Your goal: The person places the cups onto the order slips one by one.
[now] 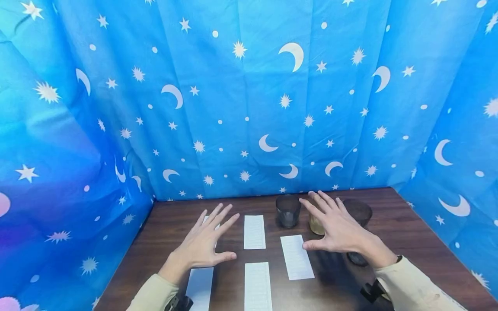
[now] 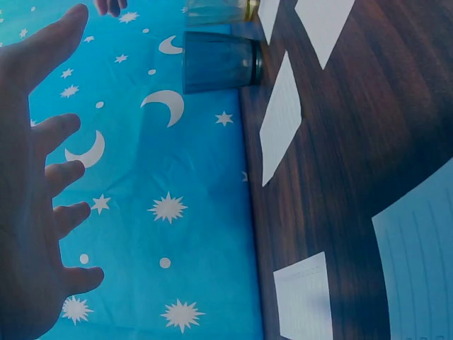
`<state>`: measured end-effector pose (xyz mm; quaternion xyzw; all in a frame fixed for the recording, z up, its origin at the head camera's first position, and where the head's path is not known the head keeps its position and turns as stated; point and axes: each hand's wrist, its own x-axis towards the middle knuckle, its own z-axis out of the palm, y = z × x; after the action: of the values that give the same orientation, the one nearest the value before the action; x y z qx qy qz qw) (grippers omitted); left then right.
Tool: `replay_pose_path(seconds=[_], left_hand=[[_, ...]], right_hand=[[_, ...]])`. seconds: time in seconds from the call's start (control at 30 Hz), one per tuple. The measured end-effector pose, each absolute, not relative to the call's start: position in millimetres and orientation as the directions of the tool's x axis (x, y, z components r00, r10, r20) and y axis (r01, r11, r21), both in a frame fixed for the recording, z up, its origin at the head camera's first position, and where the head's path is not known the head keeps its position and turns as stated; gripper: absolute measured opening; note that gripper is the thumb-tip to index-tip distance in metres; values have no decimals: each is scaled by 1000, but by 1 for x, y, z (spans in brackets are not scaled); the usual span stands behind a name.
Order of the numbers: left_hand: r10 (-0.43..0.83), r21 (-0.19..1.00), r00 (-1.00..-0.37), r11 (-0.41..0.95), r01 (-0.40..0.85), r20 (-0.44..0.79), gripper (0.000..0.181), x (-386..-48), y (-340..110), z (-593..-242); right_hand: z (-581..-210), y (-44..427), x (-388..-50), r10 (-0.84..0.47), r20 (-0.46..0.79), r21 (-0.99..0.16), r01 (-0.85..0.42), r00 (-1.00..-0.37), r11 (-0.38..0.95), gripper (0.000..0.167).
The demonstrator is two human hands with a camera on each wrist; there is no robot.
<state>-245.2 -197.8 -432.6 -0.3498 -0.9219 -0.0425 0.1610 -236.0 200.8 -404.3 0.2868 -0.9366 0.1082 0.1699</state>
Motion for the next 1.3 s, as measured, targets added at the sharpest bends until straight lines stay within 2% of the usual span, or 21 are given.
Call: replay_pose_path(seconds=[0.47, 0.6, 0.7, 0.87, 1.3], left_hand=[[613, -1, -724, 763, 646, 316, 99, -244, -196, -443], [601, 26, -739, 770, 638, 305, 98, -244, -190, -448], [615, 33, -723, 754, 656, 315, 99, -244, -185, -452], [648, 35, -688, 719, 694, 327, 100, -245, -174, -453], [667, 117, -699, 697, 708, 258, 100, -259, -140, -451]], right_hand=[[-399, 213, -233, -494, 385, -127, -574, -780, 809, 108], [-401, 222, -226, -494, 423, -118, -587, -760, 801, 109], [-403, 229, -219, -478, 457, -113, -582, -750, 805, 110], [-404, 240, -208, -423, 463, -157, -542, -779, 826, 108], [-399, 263, -183, -290, 392, -298, -419, -873, 858, 110]])
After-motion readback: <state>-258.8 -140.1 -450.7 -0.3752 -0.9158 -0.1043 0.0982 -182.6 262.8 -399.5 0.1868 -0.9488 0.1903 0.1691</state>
